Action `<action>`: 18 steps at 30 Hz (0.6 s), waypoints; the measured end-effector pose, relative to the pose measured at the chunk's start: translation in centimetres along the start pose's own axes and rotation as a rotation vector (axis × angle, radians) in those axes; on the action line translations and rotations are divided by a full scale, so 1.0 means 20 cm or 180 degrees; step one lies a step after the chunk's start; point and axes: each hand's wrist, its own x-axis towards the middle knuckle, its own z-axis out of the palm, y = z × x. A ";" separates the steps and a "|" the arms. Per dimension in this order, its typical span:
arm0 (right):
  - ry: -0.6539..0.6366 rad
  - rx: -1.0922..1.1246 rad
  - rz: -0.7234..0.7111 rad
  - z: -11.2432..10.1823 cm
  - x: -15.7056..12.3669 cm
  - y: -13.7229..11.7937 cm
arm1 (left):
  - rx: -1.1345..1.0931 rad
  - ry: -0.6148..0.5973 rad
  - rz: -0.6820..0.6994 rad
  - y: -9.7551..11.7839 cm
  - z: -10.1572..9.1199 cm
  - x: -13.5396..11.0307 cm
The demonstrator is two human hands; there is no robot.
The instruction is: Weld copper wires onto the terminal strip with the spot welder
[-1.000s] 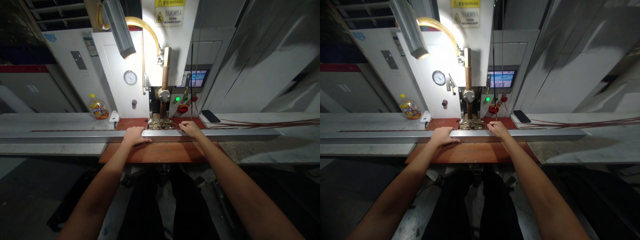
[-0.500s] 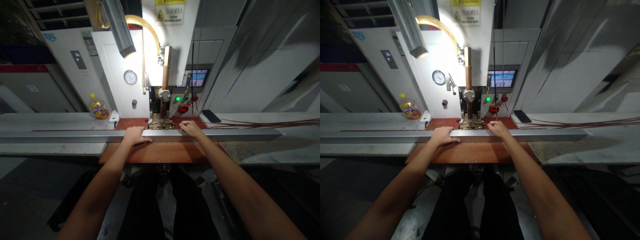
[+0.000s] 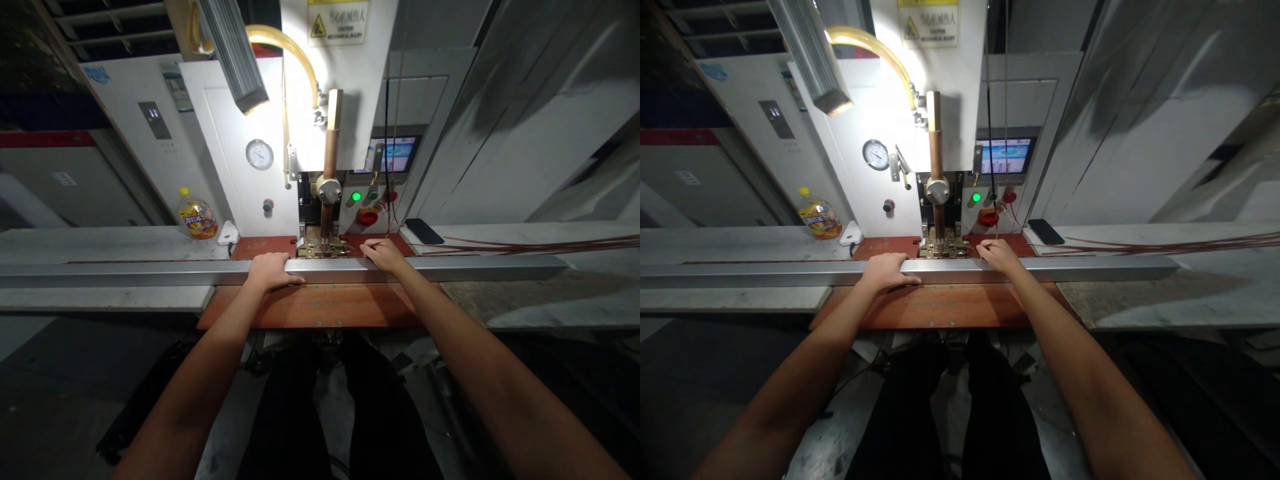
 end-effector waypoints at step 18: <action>-0.0489 0.0139 -0.0017 0.04 0.09 -0.12 | -0.0045 -0.0006 0.0015 0.01 -0.02 -0.01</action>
